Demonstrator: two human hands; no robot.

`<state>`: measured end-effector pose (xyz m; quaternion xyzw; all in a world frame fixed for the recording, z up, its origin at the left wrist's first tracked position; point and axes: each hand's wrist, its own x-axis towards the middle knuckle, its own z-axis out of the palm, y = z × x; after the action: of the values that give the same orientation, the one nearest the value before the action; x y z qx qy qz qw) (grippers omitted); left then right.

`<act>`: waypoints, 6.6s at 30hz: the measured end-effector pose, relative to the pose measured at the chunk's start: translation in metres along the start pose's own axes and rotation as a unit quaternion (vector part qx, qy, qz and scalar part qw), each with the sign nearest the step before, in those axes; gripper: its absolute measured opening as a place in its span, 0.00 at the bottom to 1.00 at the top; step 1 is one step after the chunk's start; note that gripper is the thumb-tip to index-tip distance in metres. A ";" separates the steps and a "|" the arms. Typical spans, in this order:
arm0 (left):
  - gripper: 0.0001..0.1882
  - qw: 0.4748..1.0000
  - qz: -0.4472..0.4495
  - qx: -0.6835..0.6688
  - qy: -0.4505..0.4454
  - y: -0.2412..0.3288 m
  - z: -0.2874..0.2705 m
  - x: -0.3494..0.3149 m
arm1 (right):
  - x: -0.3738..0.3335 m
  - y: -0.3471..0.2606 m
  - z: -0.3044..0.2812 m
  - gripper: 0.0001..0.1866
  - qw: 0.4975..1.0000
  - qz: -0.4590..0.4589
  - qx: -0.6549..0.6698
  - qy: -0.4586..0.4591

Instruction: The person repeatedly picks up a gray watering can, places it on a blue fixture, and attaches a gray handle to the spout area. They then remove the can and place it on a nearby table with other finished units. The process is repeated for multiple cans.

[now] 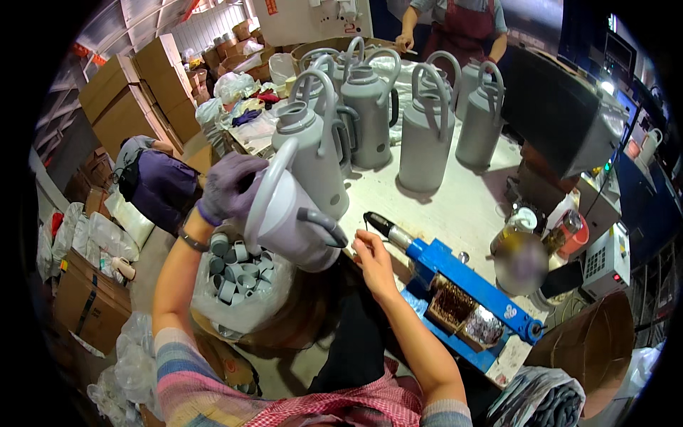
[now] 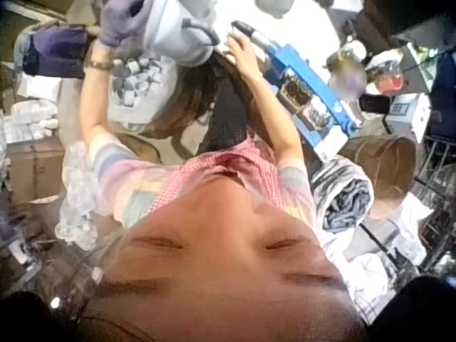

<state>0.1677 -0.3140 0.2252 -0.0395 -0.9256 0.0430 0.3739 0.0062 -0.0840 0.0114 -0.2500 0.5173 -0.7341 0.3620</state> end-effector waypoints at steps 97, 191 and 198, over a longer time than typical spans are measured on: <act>0.10 0.907 -0.128 -0.357 -0.184 0.328 0.313 -0.034 | -0.563 -0.053 -0.276 0.26 0.680 -0.255 0.165 0.667; 0.19 0.639 -0.441 -0.626 -0.069 0.326 0.250 0.008 | -0.275 -0.083 -0.337 0.31 0.839 -0.243 -0.180 0.453; 0.20 0.614 -0.464 -0.636 -0.058 0.323 0.246 0.011 | -0.273 -0.089 -0.336 0.32 0.835 -0.229 -0.220 0.449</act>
<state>0.0019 -0.0044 0.0205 0.1704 -0.6358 -0.7331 0.1709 -0.0997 0.3439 -0.0167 -0.0776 0.6988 -0.6944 -0.1532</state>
